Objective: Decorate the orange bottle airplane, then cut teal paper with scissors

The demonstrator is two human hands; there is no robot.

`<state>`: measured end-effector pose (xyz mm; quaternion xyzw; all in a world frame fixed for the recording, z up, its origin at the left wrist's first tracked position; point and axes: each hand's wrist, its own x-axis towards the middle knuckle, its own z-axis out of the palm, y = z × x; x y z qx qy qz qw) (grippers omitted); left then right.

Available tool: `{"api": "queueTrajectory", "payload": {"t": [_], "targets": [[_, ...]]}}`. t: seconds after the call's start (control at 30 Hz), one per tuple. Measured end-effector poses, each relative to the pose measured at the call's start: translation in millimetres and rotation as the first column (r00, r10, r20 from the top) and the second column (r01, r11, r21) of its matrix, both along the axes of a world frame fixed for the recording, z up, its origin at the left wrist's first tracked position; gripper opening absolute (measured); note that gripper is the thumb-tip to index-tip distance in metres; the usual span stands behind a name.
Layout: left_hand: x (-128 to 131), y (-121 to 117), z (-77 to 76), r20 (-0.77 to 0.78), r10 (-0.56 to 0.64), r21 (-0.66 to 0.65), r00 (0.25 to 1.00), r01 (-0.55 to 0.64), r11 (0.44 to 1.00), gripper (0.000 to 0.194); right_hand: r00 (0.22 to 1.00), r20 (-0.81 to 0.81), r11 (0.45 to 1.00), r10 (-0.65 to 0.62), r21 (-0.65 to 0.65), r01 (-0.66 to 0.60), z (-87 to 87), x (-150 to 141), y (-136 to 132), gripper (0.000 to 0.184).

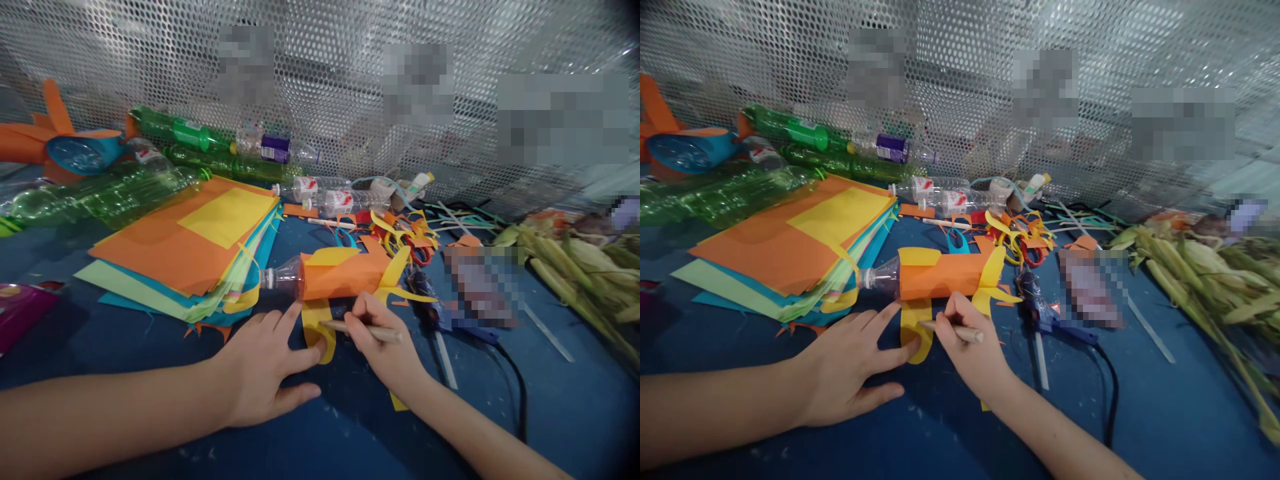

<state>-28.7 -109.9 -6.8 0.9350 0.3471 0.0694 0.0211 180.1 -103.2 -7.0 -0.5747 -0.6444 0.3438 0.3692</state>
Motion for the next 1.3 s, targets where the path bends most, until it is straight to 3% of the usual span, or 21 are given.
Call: {"api": "queueTrajectory", "payload": {"t": [0.43,0.7,1.0,1.3], "targets": [[0,0,1.4,-0.003,-0.008,0.021,1.000,0.008,1.000,0.045,0.993,-0.097,0.996,0.062,-0.059,-0.068,1.5,-5,-2,0.023],[-3,1,-8.4,0.063,-0.040,0.067,0.997,0.036,0.997,0.043,0.998,-0.056,0.998,0.042,-0.046,-0.044,-1.3,-6,-2,0.021],[0,0,1.0,0.001,0.002,0.012,1.000,-0.002,1.000,0.042,0.998,0.067,1.000,-0.012,0.022,0.011,-5.7,-1,8,0.022],[0,0,3.0,-0.006,0.005,0.016,1.000,-0.005,1.000,0.043,0.998,0.055,0.999,-0.018,0.048,0.015,-7.0,0,11,0.020]]}}
